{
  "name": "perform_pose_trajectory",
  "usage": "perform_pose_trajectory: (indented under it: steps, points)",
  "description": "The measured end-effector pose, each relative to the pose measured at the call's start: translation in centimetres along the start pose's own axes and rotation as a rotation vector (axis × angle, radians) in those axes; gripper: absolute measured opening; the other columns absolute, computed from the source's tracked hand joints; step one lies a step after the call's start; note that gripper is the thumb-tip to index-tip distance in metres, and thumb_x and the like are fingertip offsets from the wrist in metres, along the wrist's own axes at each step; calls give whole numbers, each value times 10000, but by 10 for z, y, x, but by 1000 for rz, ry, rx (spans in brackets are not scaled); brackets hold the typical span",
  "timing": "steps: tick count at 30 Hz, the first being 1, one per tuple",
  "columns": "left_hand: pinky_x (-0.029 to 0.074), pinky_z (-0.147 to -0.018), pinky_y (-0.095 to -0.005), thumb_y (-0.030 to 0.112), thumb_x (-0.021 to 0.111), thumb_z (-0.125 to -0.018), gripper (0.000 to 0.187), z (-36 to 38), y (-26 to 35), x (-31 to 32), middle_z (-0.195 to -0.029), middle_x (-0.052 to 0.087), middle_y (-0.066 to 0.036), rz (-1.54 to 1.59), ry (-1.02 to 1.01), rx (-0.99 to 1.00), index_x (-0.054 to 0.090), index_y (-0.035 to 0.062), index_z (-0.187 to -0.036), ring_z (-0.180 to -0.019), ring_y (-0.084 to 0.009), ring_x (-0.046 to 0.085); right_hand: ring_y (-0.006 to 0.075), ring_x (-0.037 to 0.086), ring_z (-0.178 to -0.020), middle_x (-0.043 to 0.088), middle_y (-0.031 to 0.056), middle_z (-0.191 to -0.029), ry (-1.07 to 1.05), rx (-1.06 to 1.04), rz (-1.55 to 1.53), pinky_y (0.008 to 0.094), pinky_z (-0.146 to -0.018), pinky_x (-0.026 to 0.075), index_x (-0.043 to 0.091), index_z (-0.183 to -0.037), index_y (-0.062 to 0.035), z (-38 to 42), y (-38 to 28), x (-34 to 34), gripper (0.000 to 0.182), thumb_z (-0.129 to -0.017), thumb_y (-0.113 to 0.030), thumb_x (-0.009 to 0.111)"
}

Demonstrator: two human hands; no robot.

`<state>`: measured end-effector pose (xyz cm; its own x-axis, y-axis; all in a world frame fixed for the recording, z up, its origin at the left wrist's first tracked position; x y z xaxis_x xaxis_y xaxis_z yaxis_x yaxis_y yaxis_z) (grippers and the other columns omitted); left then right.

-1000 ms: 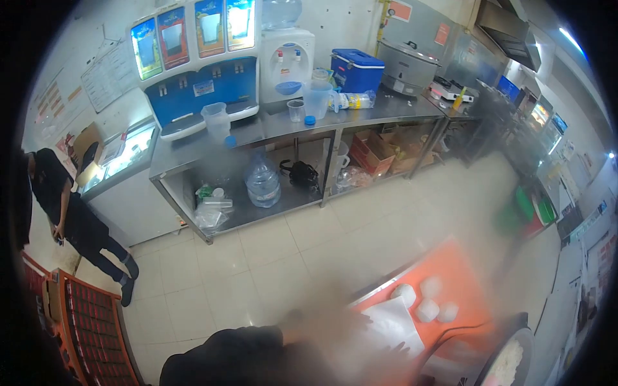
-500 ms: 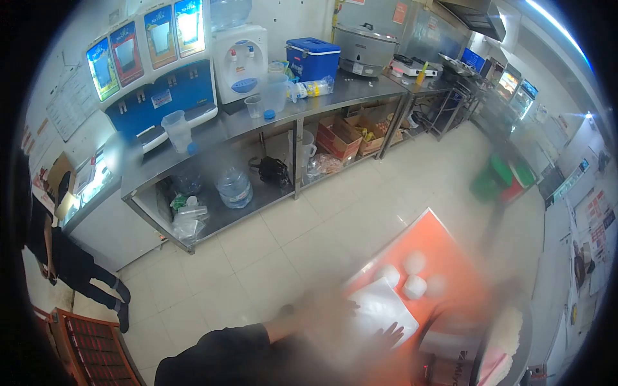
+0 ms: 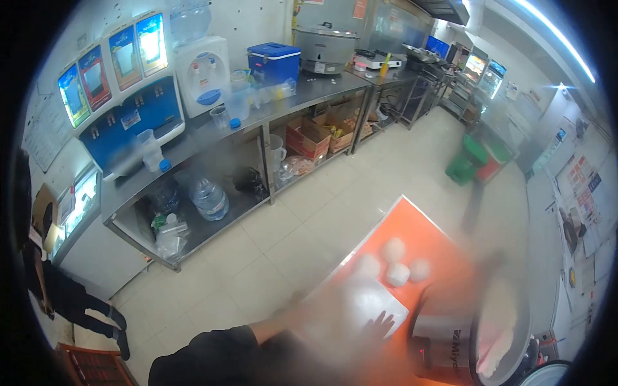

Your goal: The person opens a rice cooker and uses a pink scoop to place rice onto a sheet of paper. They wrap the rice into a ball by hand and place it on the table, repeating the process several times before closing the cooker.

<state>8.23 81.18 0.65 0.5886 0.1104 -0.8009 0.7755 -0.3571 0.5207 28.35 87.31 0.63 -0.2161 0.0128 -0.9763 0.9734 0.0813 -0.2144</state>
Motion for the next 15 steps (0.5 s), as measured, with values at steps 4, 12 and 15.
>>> perform_pose_trajectory:
  steps: [4, 12, 15]
  points:
    - [311, -1014, -402, 132, 607, -712, 359, -5, -2, -4, -1280, 461, -99, 319, 34, -113, 531, 97, -1061, -1217, -275, 394, 321, 144, -1354, 134, 127, -1480, 8, -18, -40, 601, -1014, 106, 257, -1399, -135, 3, -3, -4, 523, -907, -270, 371]
    - [298, -992, -508, 221, 550, -775, 403, -69, 56, 36, -1302, 438, -123, 236, 20, -12, 505, 135, -1166, -1248, -284, 369, 284, 175, -1352, 190, 119, -1465, 20, 20, -164, 615, -1013, 99, 284, -1391, -183, 2, 6, -12, 540, -890, -353, 392]
    - [263, -999, -541, 285, 540, -787, 514, -65, 40, 64, -1373, 359, -146, -170, 0, -73, 442, 155, -1275, -1284, -307, 316, 270, 210, -1340, 229, 98, -1453, 71, 20, -198, 617, -1005, 128, 305, -1379, -209, 3, 6, -16, 533, -884, -379, 403]
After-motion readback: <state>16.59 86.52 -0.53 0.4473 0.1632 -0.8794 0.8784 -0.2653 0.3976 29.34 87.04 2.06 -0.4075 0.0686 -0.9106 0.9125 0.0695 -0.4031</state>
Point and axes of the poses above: each hand's wrist, its own z-axis away from the middle knuckle, its own x-axis out of the palm, y = z × x, the point moved 4 cm from there along -z, towards the middle knuckle
